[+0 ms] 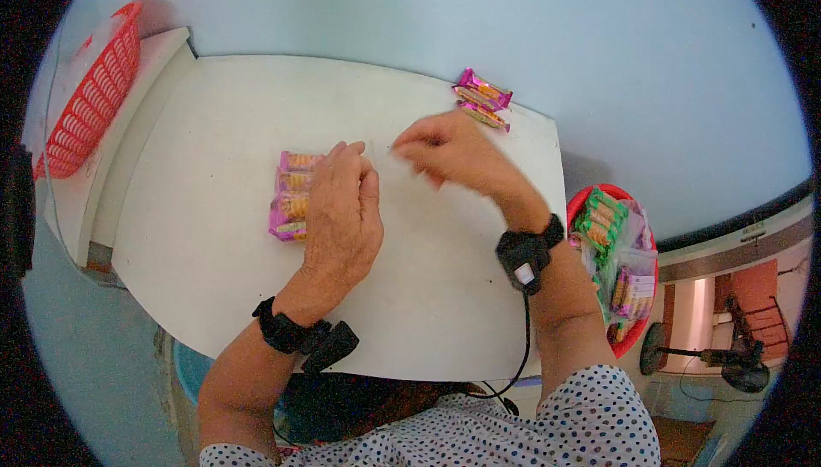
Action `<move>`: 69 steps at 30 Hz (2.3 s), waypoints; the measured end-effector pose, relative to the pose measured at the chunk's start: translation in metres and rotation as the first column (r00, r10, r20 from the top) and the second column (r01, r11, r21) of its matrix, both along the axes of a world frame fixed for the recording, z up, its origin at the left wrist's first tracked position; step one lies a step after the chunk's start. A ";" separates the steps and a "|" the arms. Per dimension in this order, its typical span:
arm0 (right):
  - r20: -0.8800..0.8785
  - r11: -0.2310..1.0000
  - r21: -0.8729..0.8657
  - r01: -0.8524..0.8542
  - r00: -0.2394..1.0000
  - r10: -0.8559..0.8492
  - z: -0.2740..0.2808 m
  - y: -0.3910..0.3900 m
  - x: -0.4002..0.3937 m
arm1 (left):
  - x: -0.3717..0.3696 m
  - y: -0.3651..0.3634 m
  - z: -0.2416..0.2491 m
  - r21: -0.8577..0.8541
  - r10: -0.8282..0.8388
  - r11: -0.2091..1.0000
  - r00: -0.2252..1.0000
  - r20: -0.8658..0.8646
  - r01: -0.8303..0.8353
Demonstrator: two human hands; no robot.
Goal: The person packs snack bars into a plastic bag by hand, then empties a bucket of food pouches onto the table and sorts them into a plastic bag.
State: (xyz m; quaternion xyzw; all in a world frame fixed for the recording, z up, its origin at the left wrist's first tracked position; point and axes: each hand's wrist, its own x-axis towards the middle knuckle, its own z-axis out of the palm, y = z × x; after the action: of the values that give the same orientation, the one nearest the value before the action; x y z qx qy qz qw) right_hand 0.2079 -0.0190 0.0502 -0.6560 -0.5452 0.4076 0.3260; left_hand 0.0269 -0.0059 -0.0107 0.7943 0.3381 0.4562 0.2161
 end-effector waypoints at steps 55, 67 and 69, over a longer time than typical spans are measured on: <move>-0.398 0.998 0.062 -0.012 0.917 0.036 -0.055 0.006 -0.039 | 0.003 -0.006 0.001 0.033 -0.045 0.998 0.998 0.050 0.044; -0.108 0.961 -0.060 -0.270 0.959 0.263 -0.038 0.002 -0.032 | 0.001 -0.008 0.004 -0.050 -0.052 0.997 0.998 0.027 0.054; -0.033 0.951 -0.100 -0.294 0.956 0.292 -0.030 0.004 -0.022 | 0.002 -0.007 0.005 -0.051 -0.055 0.997 0.998 0.026 0.057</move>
State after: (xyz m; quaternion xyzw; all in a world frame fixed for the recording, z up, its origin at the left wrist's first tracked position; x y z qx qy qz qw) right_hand 0.1856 -0.0149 0.0201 -0.5802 -0.6116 0.4852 0.2322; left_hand 0.0286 -0.0127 -0.0056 0.7919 0.3246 0.4508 0.2534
